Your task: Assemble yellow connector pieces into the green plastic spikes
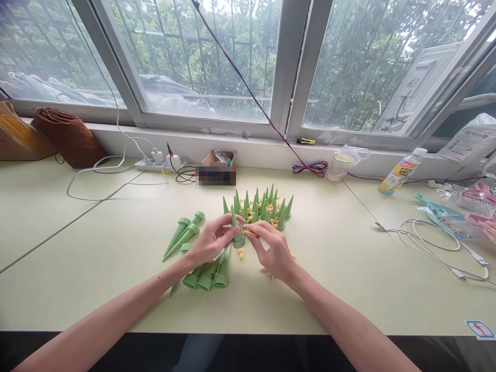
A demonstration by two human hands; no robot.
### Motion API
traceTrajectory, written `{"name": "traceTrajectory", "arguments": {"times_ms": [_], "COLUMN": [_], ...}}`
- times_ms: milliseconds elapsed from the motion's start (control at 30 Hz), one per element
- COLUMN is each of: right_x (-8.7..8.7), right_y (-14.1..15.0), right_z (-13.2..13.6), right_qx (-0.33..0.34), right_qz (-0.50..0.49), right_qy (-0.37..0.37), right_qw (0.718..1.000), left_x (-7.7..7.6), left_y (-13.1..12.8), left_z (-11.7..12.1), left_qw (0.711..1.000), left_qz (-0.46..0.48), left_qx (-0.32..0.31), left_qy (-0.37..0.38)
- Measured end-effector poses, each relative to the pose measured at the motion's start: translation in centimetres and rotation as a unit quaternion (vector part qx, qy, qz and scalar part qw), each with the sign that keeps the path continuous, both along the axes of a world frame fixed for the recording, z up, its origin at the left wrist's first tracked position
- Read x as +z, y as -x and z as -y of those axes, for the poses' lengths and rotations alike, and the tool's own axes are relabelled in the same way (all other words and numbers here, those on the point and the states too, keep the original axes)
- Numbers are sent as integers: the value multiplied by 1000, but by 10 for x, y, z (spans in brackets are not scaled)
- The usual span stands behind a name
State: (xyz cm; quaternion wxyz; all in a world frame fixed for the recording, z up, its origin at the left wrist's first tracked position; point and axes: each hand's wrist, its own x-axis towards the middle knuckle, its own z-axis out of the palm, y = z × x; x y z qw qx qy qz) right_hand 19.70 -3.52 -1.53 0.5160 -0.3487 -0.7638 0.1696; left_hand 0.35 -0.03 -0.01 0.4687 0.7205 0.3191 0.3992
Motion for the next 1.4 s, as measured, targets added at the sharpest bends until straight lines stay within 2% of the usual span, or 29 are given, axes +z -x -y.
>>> {"name": "traceTrajectory", "arguments": {"times_ms": [300,700,1400], "right_x": [-6,-8,-10], "right_y": [1,0,-3], "right_z": [-2,-2,-5], "right_qx": [-2,0,23], "right_qz": [-11,-23,-13], "right_qy": [31,48,100], "right_qw": [999,999,995], "left_x": [5,1,-3], "left_y": [-1,0,0], "left_z": [3,1,2], "left_qw": [1000,1000,992], "left_qz": [-4,-14,-76], "left_qx": [4,6,9], "left_qy": [-1,-19,-101]}}
